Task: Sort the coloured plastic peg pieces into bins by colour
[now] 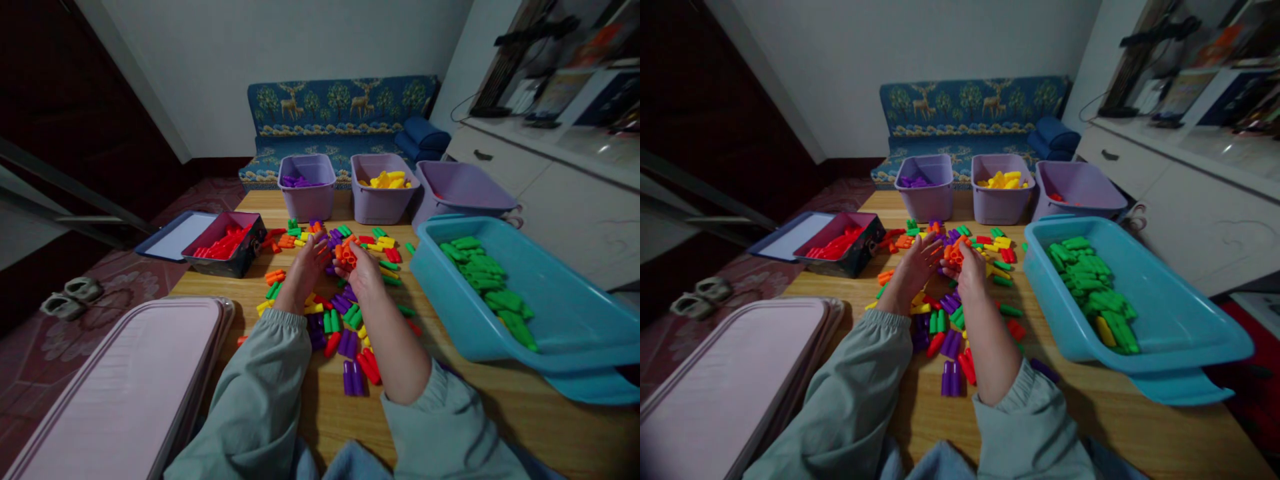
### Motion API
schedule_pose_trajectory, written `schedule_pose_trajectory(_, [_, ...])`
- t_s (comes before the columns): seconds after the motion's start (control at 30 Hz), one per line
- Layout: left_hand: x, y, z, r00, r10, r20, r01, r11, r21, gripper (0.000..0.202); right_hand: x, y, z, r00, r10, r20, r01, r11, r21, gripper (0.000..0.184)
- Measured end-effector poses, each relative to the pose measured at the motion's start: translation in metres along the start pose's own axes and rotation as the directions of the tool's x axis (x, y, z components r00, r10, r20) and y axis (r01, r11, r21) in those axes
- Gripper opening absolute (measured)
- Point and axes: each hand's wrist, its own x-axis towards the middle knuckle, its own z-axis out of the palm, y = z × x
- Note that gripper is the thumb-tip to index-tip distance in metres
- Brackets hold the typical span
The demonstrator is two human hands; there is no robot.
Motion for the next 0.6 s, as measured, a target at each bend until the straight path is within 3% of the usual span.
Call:
schedule_pose_trajectory(0.13, [0.0, -0.001, 0.0, 1.0, 0.003, -0.001, -0.003, 1.0, -0.016, 0.045, -0.004, -0.004, 0.003, 0.997, -0.06, 0.045, 0.06, 0.998, -0.014, 0.016])
schedule_pose_trajectory(0.23, [-0.001, -0.001, 0.001, 1.0, -0.005, 0.007, 0.005, 1.0, -0.014, 0.043, -0.008, -0.009, 0.006, 0.999, -0.036, 0.036, 0.036, 0.999, 0.002, 0.016])
schedule_pose_trajectory(0.4, [0.0, -0.003, 0.002, 1.0, 0.001, 0.013, 0.0, 1.0, -0.028, 0.043, -0.022, -0.021, 0.017, 1.0, -0.015, 0.025, 0.01, 0.982, 0.19, 0.017])
schedule_pose_trajectory(0.53, [0.002, -0.004, 0.001, 1.0, -0.011, 0.009, 0.011, 1.0, -0.014, 0.045, -0.022, -0.047, 0.03, 0.997, -0.026, 0.078, 0.002, 0.956, 0.292, 0.024])
schedule_pose_trajectory(0.6, [0.001, -0.003, 0.001, 1.0, -0.02, -0.018, 0.019, 1.0, -0.01, 0.044, -0.009, -0.069, 0.033, 0.98, -0.161, 0.119, 0.125, 0.956, 0.267, 0.021])
